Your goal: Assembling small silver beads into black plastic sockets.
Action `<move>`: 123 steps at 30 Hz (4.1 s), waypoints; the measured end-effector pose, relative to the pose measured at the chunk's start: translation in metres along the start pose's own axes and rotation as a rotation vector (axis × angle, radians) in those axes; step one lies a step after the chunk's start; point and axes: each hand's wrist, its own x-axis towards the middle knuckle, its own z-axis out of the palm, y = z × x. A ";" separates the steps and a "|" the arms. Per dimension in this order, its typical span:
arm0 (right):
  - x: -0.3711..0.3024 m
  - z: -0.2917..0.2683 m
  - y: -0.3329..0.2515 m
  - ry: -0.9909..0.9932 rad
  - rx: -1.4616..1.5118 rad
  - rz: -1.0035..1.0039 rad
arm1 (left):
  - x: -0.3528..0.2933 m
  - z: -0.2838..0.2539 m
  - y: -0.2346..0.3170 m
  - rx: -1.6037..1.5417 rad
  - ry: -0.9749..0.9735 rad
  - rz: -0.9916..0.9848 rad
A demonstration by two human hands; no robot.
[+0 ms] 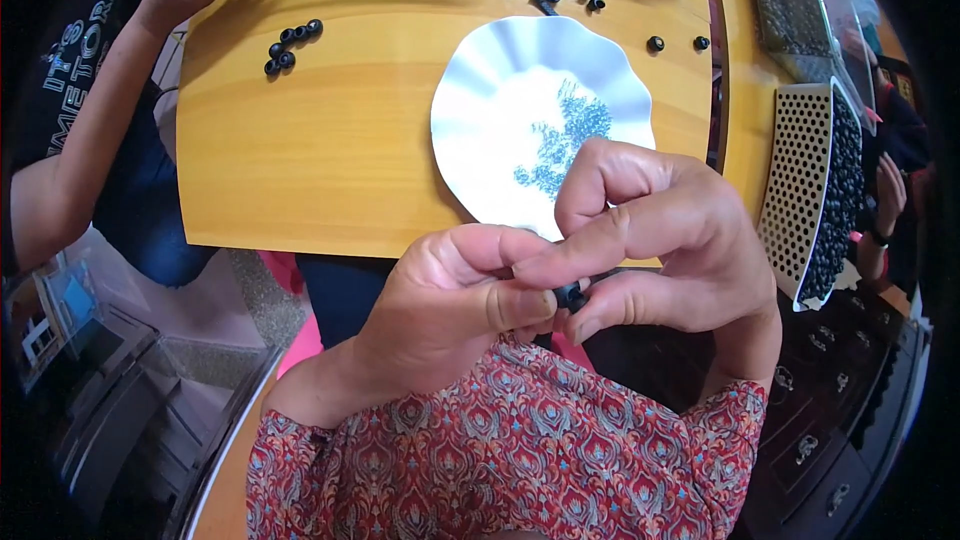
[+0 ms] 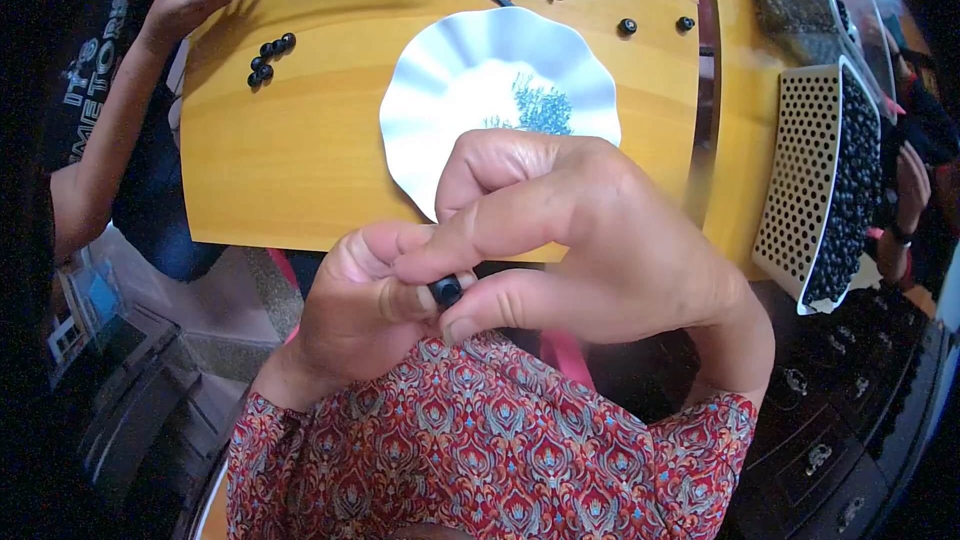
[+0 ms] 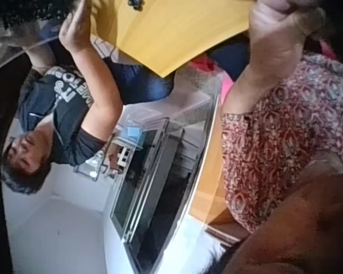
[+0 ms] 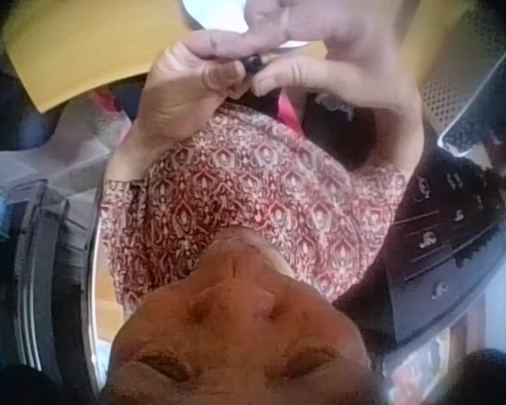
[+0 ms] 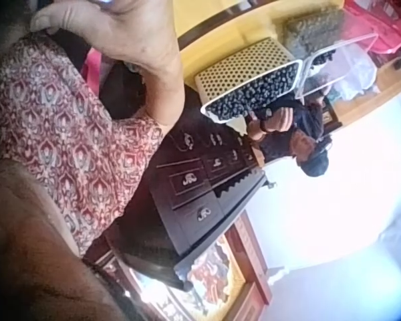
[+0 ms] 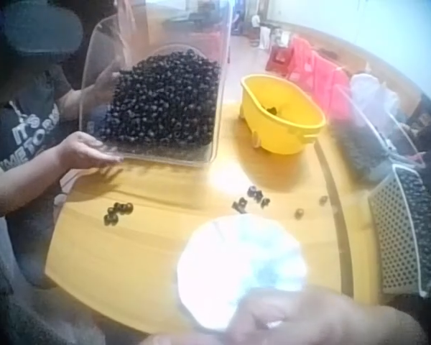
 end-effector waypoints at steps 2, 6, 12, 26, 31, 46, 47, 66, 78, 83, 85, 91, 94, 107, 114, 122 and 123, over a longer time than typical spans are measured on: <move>-0.001 0.000 0.001 -0.005 0.027 0.020 | 0.002 -0.002 -0.002 -0.041 -0.024 -0.007; -0.003 0.005 0.000 0.009 0.084 0.025 | -0.002 0.002 -0.002 -0.088 -0.045 -0.032; -0.006 0.010 -0.003 -0.023 0.055 0.035 | -0.007 -0.002 -0.006 -0.076 -0.021 -0.050; -0.005 0.009 0.024 0.048 0.061 -0.091 | 0.000 0.001 -0.008 0.195 0.063 0.098; 0.000 0.007 0.030 0.061 0.107 -0.055 | 0.005 -0.002 -0.001 0.155 0.027 0.106; -0.001 0.007 0.030 0.112 0.238 -0.072 | 0.001 -0.002 0.003 0.281 0.071 0.211; -0.001 0.007 0.030 0.107 0.213 -0.060 | 0.001 -0.002 0.003 0.281 0.069 0.211; -0.001 0.008 0.015 0.112 -0.372 -0.378 | 0.000 0.003 0.001 0.144 0.016 0.045; -0.005 0.003 0.014 0.049 -0.307 -0.341 | -0.002 0.005 0.003 0.169 0.050 0.023; -0.006 0.006 0.017 0.143 -0.282 -0.292 | 0.003 0.011 0.004 0.090 0.089 0.031; -0.006 0.010 0.020 0.203 -0.267 -0.244 | 0.002 0.008 0.005 0.067 0.089 0.031; -0.007 0.014 0.025 0.197 -0.395 -0.336 | 0.002 0.007 0.004 0.026 0.095 0.077; -0.011 0.024 0.033 0.362 -0.310 -0.410 | 0.003 0.010 0.005 -0.046 0.104 0.091; -0.009 0.018 0.008 0.431 -0.468 -0.341 | 0.011 -0.003 -0.007 -0.115 0.041 0.088; -0.006 0.028 0.022 0.495 -0.498 -0.336 | 0.015 -0.005 -0.008 -0.113 0.086 0.088; -0.003 0.030 0.019 0.437 -0.732 -0.274 | 0.017 -0.017 -0.012 -0.058 0.133 0.157; -0.003 0.031 0.018 0.424 -0.770 -0.270 | 0.016 -0.018 -0.013 -0.031 0.130 0.181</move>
